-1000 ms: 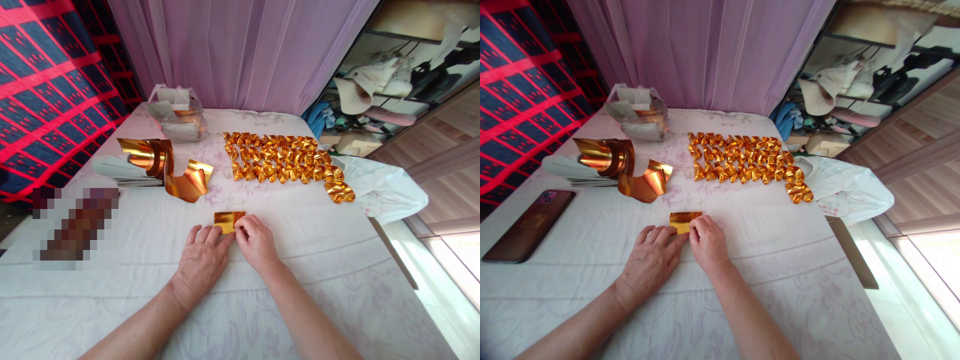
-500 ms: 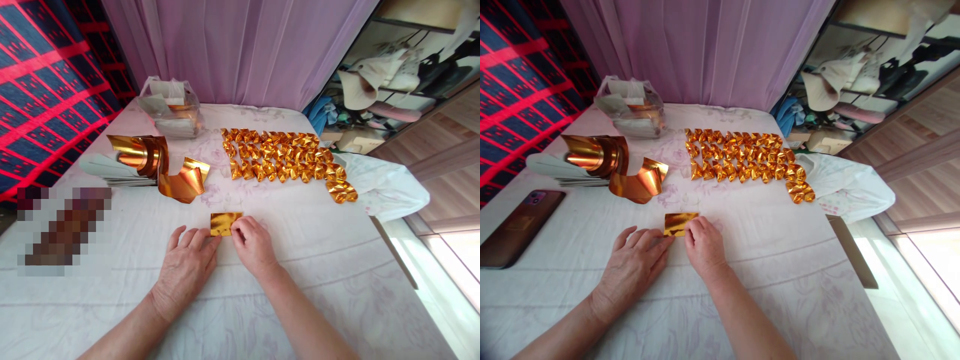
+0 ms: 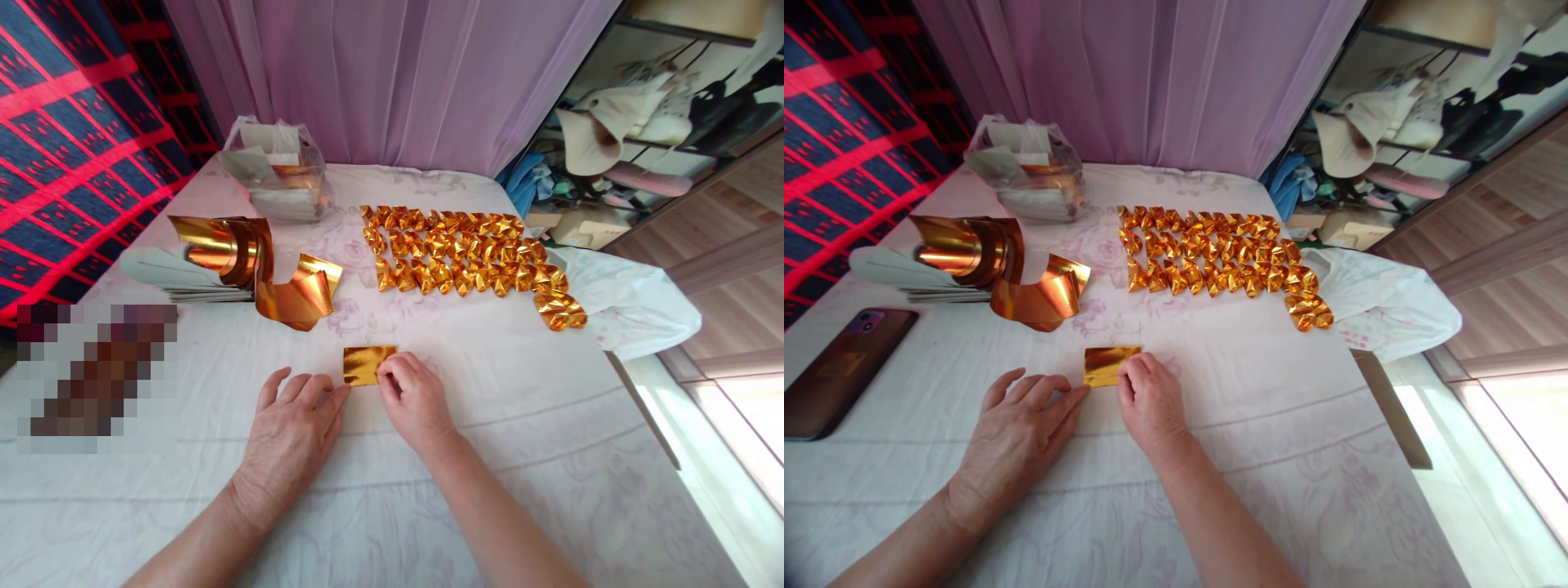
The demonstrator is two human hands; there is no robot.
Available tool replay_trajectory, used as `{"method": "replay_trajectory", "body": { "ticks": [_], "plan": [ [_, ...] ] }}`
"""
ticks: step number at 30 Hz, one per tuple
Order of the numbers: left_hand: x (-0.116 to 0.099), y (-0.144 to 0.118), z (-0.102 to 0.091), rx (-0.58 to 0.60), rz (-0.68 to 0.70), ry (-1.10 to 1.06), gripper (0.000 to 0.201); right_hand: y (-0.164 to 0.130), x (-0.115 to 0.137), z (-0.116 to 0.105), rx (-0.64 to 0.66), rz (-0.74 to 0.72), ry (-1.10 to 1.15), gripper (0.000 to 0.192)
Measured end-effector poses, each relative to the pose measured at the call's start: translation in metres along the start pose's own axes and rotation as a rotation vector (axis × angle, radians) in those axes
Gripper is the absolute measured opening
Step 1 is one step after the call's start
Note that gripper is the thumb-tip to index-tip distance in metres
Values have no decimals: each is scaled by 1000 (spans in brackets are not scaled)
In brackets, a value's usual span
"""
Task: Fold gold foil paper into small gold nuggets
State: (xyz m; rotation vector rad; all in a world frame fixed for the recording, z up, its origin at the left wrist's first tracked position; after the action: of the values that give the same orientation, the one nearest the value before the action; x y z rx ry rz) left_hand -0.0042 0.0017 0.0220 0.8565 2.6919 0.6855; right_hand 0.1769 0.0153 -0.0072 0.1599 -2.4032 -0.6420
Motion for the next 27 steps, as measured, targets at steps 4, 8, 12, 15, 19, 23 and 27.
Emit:
{"method": "replay_trajectory", "body": {
  "ticks": [4,8,12,15,19,23,27],
  "plan": [
    [2,1,-1,-4,-5,-1,24,0,-1,-1,-10,0,2,17],
    [2,1,-2,-7,1,1,24,0,1,-1,-10,5,-17,15],
    [0,2,-2,-22,21,16,23,1,10,1,-8,16,-83,4],
    [-1,3,-2,-35,39,37,24,2,17,4,-6,30,-179,13],
    [-2,3,-2,-41,51,48,24,3,20,6,-2,50,-222,18],
    [-1,4,-2,-35,40,35,21,2,15,5,15,52,-145,13],
    [0,5,-2,-12,20,28,20,2,9,3,33,81,-64,10]
  ]
}}
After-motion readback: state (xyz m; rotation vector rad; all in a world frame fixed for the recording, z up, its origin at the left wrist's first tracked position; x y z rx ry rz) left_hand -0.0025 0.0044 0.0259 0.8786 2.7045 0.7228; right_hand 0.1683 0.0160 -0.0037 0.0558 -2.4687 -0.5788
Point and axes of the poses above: each hand's wrist, its own y-axis towards the middle knuckle, its own z-axis out of the palm, x = y × z, the point moved 3 cm from there along y, towards the middle knuckle, and after that the axes turned 12 degrees about -x, right-handed, at the moved point
